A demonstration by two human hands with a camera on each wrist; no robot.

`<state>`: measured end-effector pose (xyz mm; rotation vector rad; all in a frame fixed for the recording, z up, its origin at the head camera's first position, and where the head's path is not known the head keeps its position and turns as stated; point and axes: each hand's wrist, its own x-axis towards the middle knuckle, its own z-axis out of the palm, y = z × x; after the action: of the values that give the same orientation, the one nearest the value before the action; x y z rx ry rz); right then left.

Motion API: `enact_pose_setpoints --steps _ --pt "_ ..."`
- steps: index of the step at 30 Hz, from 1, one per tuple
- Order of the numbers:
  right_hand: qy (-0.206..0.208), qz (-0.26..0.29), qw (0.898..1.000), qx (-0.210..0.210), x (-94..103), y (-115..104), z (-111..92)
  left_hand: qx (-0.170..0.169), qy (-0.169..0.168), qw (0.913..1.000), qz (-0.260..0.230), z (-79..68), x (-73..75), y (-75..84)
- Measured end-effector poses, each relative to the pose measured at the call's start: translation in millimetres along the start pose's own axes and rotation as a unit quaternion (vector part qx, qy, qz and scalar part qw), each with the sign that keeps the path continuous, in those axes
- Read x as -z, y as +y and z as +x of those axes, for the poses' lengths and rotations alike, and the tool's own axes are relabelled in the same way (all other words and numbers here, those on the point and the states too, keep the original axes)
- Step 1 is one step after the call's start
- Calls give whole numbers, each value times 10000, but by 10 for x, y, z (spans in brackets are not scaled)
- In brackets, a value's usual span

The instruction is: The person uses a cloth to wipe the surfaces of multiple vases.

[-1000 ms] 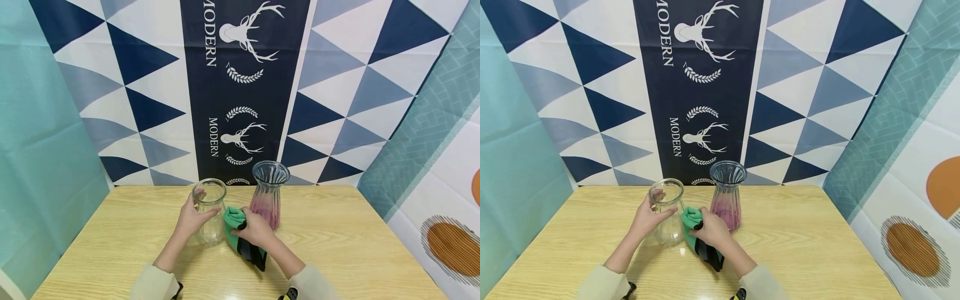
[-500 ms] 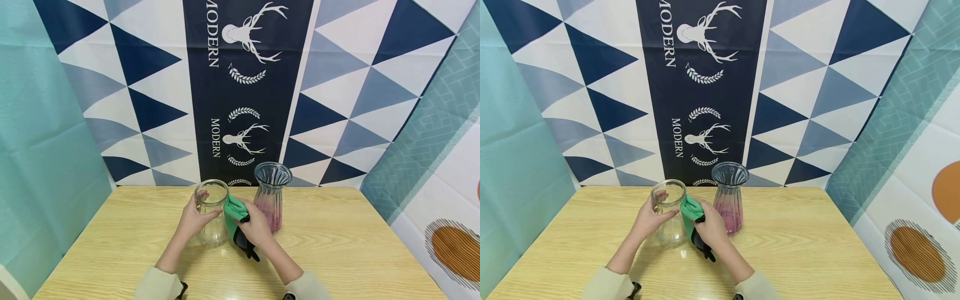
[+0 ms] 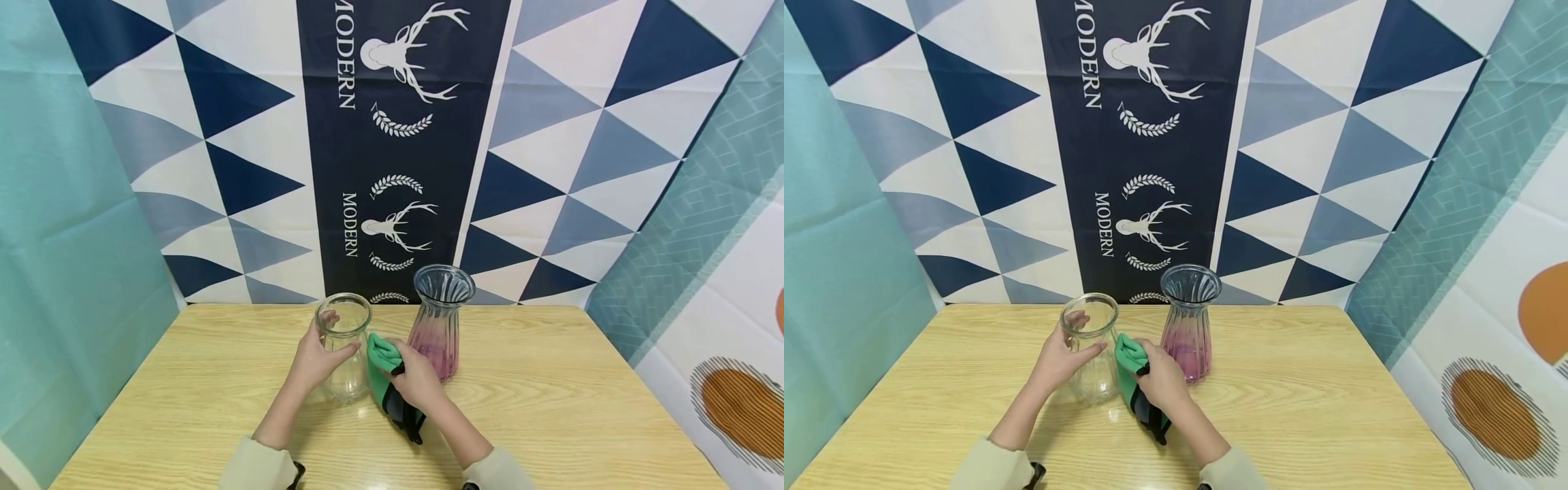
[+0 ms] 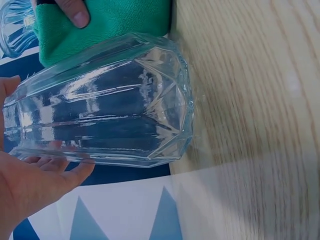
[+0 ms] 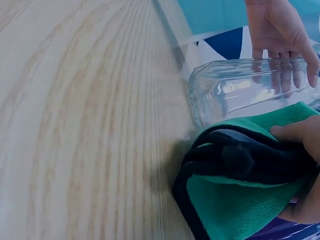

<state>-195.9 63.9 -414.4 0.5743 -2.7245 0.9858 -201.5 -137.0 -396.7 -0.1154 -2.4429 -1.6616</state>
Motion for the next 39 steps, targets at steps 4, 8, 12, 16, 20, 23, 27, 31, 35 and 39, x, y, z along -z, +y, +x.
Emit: enact_pose_setpoints --steps 4,8,12,16,20,23,27,31,35,39 --pt "42 -48 10000 47 -8 11 -4 -20 24 10000 -72 -2 -2 -5" --pt "229 96 9997 -9 11 -19 -12 30 113 9999 -63 -5 -11 -2" --pt "587 321 9977 50 38 -86 -6 65 219 9997 19 1 -11 -4" --pt "818 500 9953 101 65 -168 22 68 261 9996 26 5 -1 -1" --pt "749 529 9957 98 80 -229 53 54 240 9997 -62 6 4 5" --pt "600 365 9975 79 72 -234 55 28 200 9998 -66 8 3 7" --pt "405 229 9989 77 53 -190 38 3 150 9999 -47 7 -2 10" --pt "172 5 9997 176 34 -113 22 -39 135 9999 -100 12 0 10" --pt "-86 -258 9994 215 18 -43 0 -47 94 9998 -161 24 10 -2" --pt "-101 -199 9995 208 26 -25 -6 -45 44 9997 -234 31 16 -22"
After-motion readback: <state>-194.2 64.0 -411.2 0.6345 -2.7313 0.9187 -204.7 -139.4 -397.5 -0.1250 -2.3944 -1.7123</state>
